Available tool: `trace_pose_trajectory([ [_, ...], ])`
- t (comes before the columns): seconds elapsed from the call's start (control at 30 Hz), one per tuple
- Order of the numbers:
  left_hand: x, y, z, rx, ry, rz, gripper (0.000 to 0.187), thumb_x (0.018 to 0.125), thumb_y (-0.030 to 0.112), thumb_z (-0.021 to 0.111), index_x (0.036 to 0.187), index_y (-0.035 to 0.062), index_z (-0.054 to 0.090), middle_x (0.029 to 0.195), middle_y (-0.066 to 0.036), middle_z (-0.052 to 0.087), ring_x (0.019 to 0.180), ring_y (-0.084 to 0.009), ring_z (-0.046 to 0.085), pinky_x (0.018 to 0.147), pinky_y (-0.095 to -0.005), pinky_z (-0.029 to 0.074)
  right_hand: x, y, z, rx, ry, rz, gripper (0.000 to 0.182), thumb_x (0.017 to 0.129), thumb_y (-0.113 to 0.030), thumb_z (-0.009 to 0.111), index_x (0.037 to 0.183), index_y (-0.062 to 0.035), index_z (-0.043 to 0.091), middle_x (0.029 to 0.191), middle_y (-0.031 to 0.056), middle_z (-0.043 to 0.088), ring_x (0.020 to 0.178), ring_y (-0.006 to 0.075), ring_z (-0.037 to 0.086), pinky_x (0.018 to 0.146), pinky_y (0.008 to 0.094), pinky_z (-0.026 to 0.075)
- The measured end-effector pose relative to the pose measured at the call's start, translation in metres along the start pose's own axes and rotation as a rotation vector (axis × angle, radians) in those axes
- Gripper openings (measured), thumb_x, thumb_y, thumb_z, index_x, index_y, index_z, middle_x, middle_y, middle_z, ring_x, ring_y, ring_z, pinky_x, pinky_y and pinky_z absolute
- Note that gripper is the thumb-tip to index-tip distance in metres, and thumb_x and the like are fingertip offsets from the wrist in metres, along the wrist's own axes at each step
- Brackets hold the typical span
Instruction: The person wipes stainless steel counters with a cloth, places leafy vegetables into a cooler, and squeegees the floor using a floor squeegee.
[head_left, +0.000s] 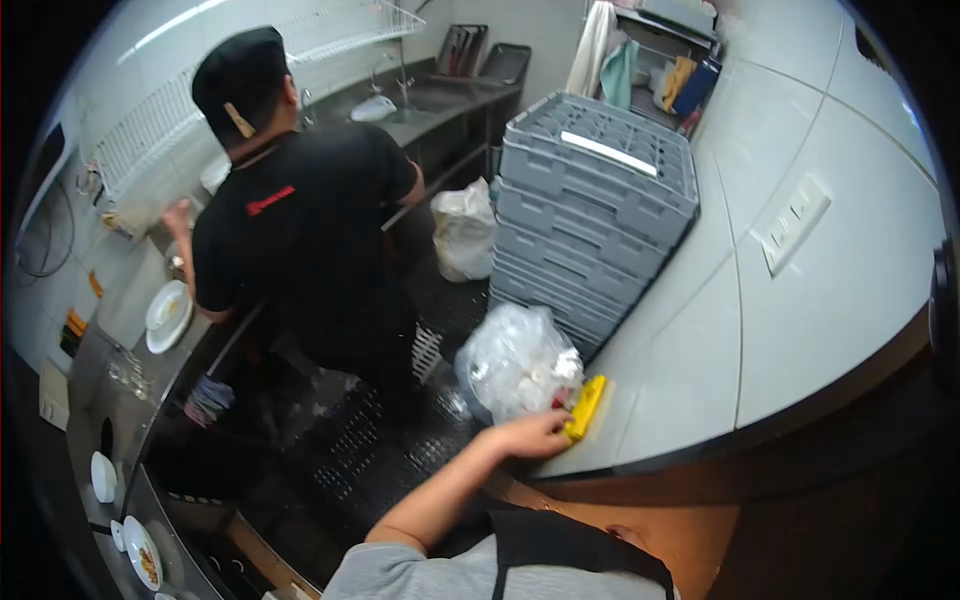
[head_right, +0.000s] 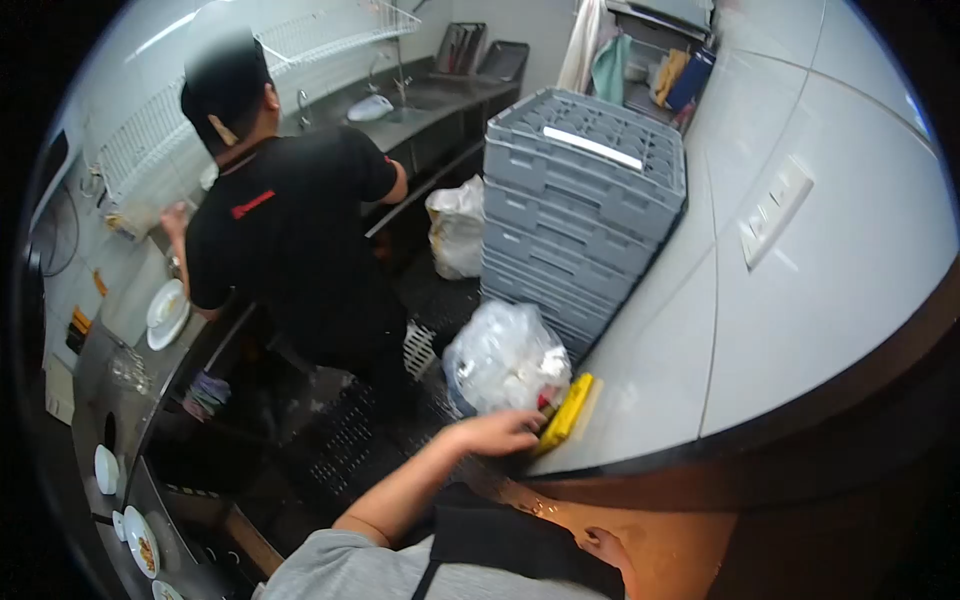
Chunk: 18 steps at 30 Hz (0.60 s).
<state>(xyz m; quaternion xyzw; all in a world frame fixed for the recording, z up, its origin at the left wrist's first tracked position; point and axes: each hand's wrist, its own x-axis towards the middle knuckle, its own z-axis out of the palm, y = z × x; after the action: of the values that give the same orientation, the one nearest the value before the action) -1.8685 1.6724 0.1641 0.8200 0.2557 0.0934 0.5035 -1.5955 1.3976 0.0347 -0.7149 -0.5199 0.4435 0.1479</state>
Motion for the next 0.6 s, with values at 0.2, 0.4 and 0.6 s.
trace_pose_trajectory([
  [0.2, 0.021, -0.021, -0.030, -0.037, -0.114, 0.012, 0.050, 0.084, 0.027, 0.056, 0.124, 0.0008, 0.044, 0.107, -0.017, 0.059, 0.098, -0.0275, 0.057, 0.085, -0.0335, 0.044, 0.031, -0.027, -0.021, -0.019, 0.055, 0.132, 0.046, 0.077, -0.029, 0.066, 0.112, -0.0007, 0.055, 0.104, 0.0178, 0.060, 0.094, 0.0275, 0.060, 0.075, 0.0347, 0.050],
  [0.4, 0.025, -0.045, -0.102, 0.025, 0.019, 0.021, 0.051, 0.083, 0.031, 0.056, 0.123, 0.0006, 0.046, 0.111, -0.021, 0.057, 0.104, -0.0321, 0.055, 0.089, -0.0366, 0.042, 0.074, -0.081, -0.032, -0.042, 0.106, 0.343, 0.046, 0.077, -0.030, 0.066, 0.112, -0.0013, 0.055, 0.104, 0.0167, 0.059, 0.095, 0.0272, 0.059, 0.073, 0.0357, 0.051],
  [0.6, 0.005, -0.107, -0.170, -0.068, -0.058, 0.003, 0.048, 0.087, 0.028, 0.053, 0.128, 0.0053, 0.042, 0.116, -0.018, 0.056, 0.104, -0.0286, 0.056, 0.088, -0.0343, 0.044, 0.097, -0.130, -0.036, 0.015, 0.204, 0.628, 0.047, 0.077, -0.030, 0.066, 0.112, -0.0018, 0.055, 0.105, 0.0156, 0.058, 0.096, 0.0268, 0.058, 0.072, 0.0367, 0.051],
])
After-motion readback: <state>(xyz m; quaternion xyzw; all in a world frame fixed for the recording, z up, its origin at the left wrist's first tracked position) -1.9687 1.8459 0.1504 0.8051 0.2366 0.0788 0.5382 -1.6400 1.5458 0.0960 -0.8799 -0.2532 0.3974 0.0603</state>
